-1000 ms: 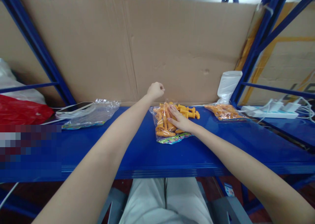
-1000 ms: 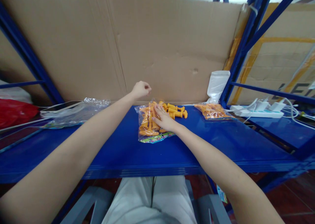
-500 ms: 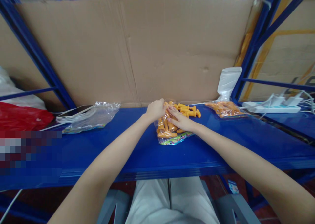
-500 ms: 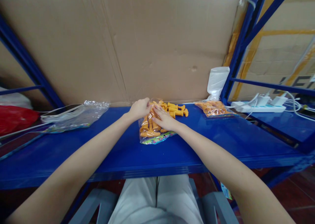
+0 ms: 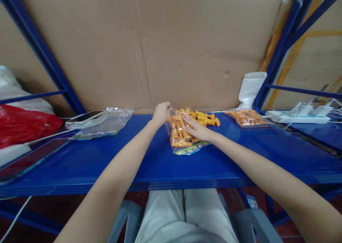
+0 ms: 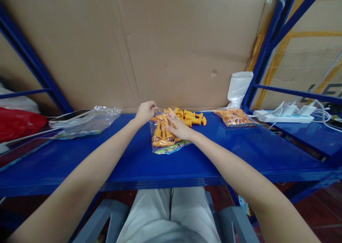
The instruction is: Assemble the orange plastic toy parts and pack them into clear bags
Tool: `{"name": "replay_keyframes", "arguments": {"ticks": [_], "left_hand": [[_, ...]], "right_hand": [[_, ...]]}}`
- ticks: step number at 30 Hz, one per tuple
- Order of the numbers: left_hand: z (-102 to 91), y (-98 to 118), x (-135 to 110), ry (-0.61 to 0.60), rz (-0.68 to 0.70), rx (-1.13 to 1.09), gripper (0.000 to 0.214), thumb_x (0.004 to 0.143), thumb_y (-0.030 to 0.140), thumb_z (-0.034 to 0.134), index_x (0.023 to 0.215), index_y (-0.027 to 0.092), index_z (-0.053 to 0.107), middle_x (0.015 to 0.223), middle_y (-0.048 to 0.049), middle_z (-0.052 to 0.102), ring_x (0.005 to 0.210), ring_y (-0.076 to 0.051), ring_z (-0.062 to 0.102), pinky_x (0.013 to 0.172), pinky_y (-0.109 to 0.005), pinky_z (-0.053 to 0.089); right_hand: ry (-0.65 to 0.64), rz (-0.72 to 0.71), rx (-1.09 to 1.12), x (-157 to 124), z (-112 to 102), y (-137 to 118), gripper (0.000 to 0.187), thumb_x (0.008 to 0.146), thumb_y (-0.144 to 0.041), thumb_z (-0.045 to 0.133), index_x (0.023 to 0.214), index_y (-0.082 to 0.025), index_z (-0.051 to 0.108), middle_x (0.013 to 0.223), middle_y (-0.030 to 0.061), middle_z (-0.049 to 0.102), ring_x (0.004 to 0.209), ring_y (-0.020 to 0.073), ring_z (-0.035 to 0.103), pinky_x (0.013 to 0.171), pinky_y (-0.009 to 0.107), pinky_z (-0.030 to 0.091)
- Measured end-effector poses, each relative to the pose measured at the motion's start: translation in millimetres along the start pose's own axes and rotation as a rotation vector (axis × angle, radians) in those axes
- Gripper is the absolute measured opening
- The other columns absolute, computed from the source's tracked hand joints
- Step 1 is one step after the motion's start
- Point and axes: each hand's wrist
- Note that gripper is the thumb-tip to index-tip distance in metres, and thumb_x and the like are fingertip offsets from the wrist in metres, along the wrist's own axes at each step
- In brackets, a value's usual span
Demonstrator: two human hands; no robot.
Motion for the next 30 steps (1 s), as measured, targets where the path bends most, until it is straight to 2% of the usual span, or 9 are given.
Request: {"name": "replay_keyframes", "arguments": {"ticks": [3, 9, 12, 14, 16, 21, 25, 30], "left_hand": [[-6.6, -7.2, 1.5, -0.033, -0.023, -0.086, 0.015, 0.074, 0.030, 0.056, 0.070, 0.016, 0.060, 0.073, -0.0052, 0.063, 0.070, -0.015, 0.056, 0.065, -0.024, 0.041], [-22.5, -17.8, 3.2, -0.257, -0.052, -0.368, 0.035, 0.071, 0.047, 0.055, 0.068, 0.013, 0.060, 0.065, -0.0034, 0.061, 0.061, -0.012, 0.052, 0.055, -0.021, 0.038], [-26.6, -26.7, 3.3, -0.444, 0.005, -0.352, 0.029, 0.062, 0.043, 0.063, 0.063, 0.014, 0.060, 0.065, -0.0022, 0.061, 0.064, -0.013, 0.053, 0.059, -0.022, 0.039], [-26.4, -32.5, 4.3, -0.516, 0.049, -0.324, 0.023, 0.060, 0.038, 0.063, 0.059, 0.015, 0.060, 0.063, -0.0011, 0.061, 0.064, -0.013, 0.054, 0.061, -0.022, 0.039], [-24.5, -37.1, 6.0, -0.474, 0.049, -0.312, 0.020, 0.061, 0.035, 0.061, 0.057, 0.016, 0.058, 0.059, 0.0000, 0.059, 0.062, -0.013, 0.053, 0.060, -0.022, 0.038], [-18.9, -46.0, 7.7, -0.231, -0.082, -0.308, 0.019, 0.062, 0.032, 0.060, 0.054, 0.016, 0.053, 0.052, 0.0020, 0.054, 0.055, -0.011, 0.048, 0.054, -0.021, 0.036], [-16.0, -54.8, 5.0, -0.188, -0.163, -0.347, 0.020, 0.060, 0.031, 0.064, 0.052, 0.016, 0.053, 0.051, 0.0020, 0.054, 0.054, -0.010, 0.048, 0.053, -0.021, 0.036], [-17.1, -65.7, 0.5, -0.085, -0.327, -0.507, 0.029, 0.064, 0.042, 0.064, 0.058, 0.016, 0.054, 0.063, -0.0034, 0.063, 0.061, -0.013, 0.056, 0.059, -0.023, 0.042]], "right_hand": [[-0.018, 0.016, -0.007, -0.7, -0.6, -2.2, 0.063, 0.084, -0.053, 0.038, 0.140, -0.028, 0.024, 0.148, 0.0018, 0.012, 0.136, 0.0240, 0.005, 0.108, 0.052, 0.004], [-0.014, 0.006, -0.014, -0.1, -0.9, -1.5, 0.065, 0.084, -0.055, 0.038, 0.140, -0.025, 0.026, 0.148, 0.0042, 0.013, 0.136, 0.0250, 0.006, 0.107, 0.053, 0.005], [-0.012, -0.016, -0.018, 0.1, -0.7, 0.3, 0.064, 0.084, -0.055, 0.038, 0.140, -0.027, 0.026, 0.148, 0.0017, 0.014, 0.136, 0.0230, 0.006, 0.109, 0.050, 0.006], [-0.007, -0.026, -0.020, 0.0, -0.8, 0.9, 0.062, 0.084, -0.055, 0.038, 0.139, -0.030, 0.026, 0.147, -0.0005, 0.016, 0.136, 0.0222, 0.007, 0.109, 0.049, 0.006], [-0.003, -0.022, -0.019, -0.2, -0.9, 0.9, 0.061, 0.084, -0.054, 0.038, 0.139, -0.031, 0.026, 0.147, -0.0012, 0.016, 0.136, 0.0223, 0.007, 0.109, 0.050, 0.006], [-0.005, -0.021, -0.007, -0.5, -0.9, 0.6, 0.062, 0.084, -0.054, 0.039, 0.140, -0.029, 0.026, 0.148, 0.0006, 0.015, 0.136, 0.0232, 0.006, 0.109, 0.050, 0.005], [-0.004, -0.015, -0.011, -0.4, -0.9, 0.5, 0.060, 0.084, -0.054, 0.038, 0.139, -0.033, 0.026, 0.147, -0.0019, 0.016, 0.136, 0.0228, 0.006, 0.109, 0.051, 0.005], [-0.020, 0.010, -0.029, -0.7, -1.9, -1.7, 0.063, 0.084, -0.054, 0.037, 0.140, -0.027, 0.026, 0.148, 0.0019, 0.013, 0.136, 0.0238, 0.007, 0.108, 0.052, 0.005]]}}
Point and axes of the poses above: each hand's wrist, its own x-axis towards the middle knuckle, its own z-axis out of the palm, y = z × x
